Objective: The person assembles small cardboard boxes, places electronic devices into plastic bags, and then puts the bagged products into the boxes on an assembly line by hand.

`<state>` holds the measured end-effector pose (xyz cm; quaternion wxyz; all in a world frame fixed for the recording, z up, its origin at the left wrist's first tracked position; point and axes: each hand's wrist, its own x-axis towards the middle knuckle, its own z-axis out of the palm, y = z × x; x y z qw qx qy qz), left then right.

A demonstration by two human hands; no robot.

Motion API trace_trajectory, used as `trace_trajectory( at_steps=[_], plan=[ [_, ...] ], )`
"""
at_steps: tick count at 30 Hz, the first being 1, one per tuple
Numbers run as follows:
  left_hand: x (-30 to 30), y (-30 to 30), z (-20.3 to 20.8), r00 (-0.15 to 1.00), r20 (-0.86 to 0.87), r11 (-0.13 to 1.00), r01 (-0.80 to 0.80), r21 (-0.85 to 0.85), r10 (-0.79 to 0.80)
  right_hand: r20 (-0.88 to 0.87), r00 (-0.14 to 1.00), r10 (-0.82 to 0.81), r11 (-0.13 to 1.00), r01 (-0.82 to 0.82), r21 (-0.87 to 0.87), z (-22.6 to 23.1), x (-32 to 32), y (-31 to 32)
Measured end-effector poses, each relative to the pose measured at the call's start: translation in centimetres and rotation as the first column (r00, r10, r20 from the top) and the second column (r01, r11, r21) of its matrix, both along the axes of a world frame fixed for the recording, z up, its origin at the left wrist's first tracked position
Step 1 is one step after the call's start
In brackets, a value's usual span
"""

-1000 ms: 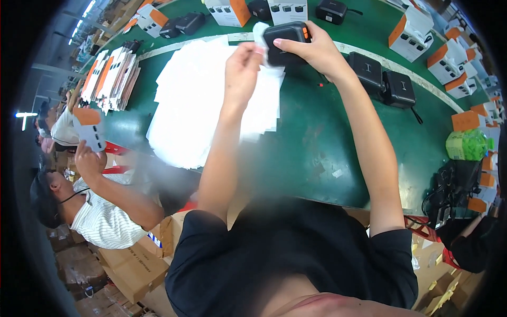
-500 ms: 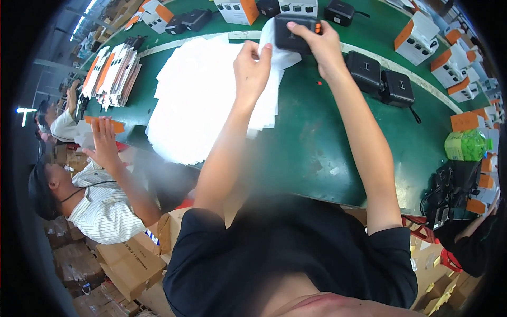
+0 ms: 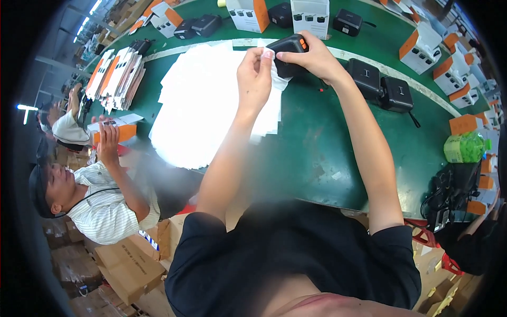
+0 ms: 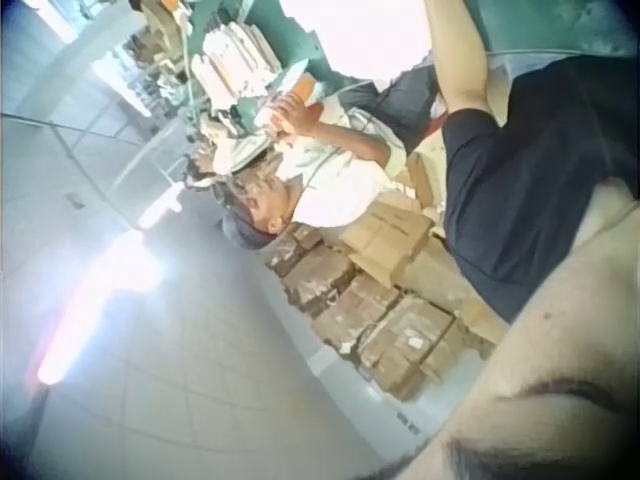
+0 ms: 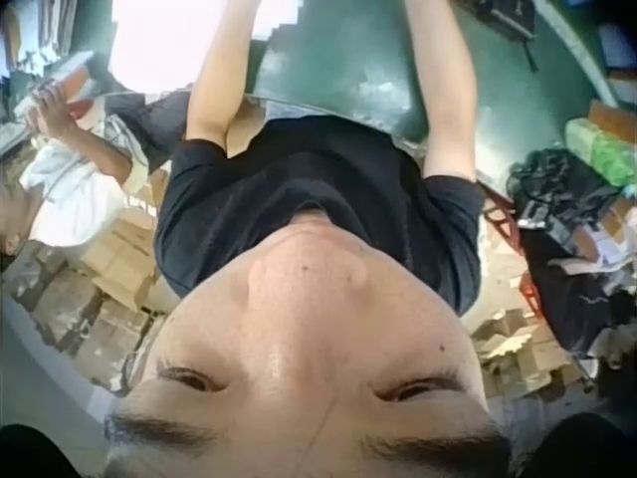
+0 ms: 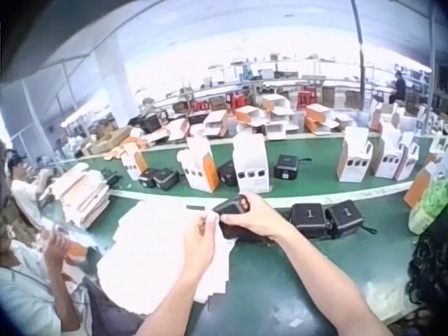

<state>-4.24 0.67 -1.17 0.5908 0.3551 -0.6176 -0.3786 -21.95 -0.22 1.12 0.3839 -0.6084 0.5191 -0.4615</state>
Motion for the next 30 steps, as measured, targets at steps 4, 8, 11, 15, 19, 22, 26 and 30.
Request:
trace_trajectory(
  at_steps=[4, 8, 11, 15, 19, 22, 26, 30],
  plan=[
    [1.7, -0.4, 0.0, 0.991, -0.119, 0.998, -0.057, 0.028, 0.06, -0.034, 0.982, 0.188, 0.981, -0.189, -0.035, 1.3, 0.1, 0.1],
    [0.4, -0.5, -0.5, 0.993, -0.072, 0.993, -0.097, -0.073, 0.091, -0.01, 0.958, 0.286, 0.957, -0.287, -0.035, 2.3, -1.3, 1.3],
    [1.3, 0.0, 1.3, 0.971, -0.235, 0.997, -0.04, 0.059, 0.053, -0.124, 0.949, 0.291, 0.95, -0.302, -0.078, 4.9, -1.7, 2.6],
    [0.1, 2.7, 1.6, 0.998, -0.054, 0.986, 0.006, -0.166, -0.015, -0.23, 0.95, 0.213, 0.971, -0.232, -0.057, 2.7, -0.2, 1.5],
    [-0.6, 1.0, 0.2, 0.987, 0.037, 0.977, -0.15, -0.154, 0.157, 0.216, 0.975, -0.055, 0.992, 0.078, -0.099, 1.4, 1.4, -0.8],
    [-0.2, 0.0, -0.9, 0.963, 0.162, 0.969, -0.23, 0.085, 0.214, 0.324, 0.907, -0.268, 0.949, 0.307, -0.075, 1.1, 1.7, -1.6],
    [-4.6, 2.2, -0.2, 0.874, 0.439, 0.973, -0.139, -0.182, 0.207, 0.187, 0.832, -0.522, 0.756, 0.553, -0.349, -0.2, 2.3, -1.9],
    [-4.8, 0.0, 2.1, 1.0, 0.009, 0.987, 0.008, 0.158, -0.01, 0.646, 0.718, -0.261, 0.909, 0.408, -0.086, 2.4, -0.3, -0.2]
  ],
)
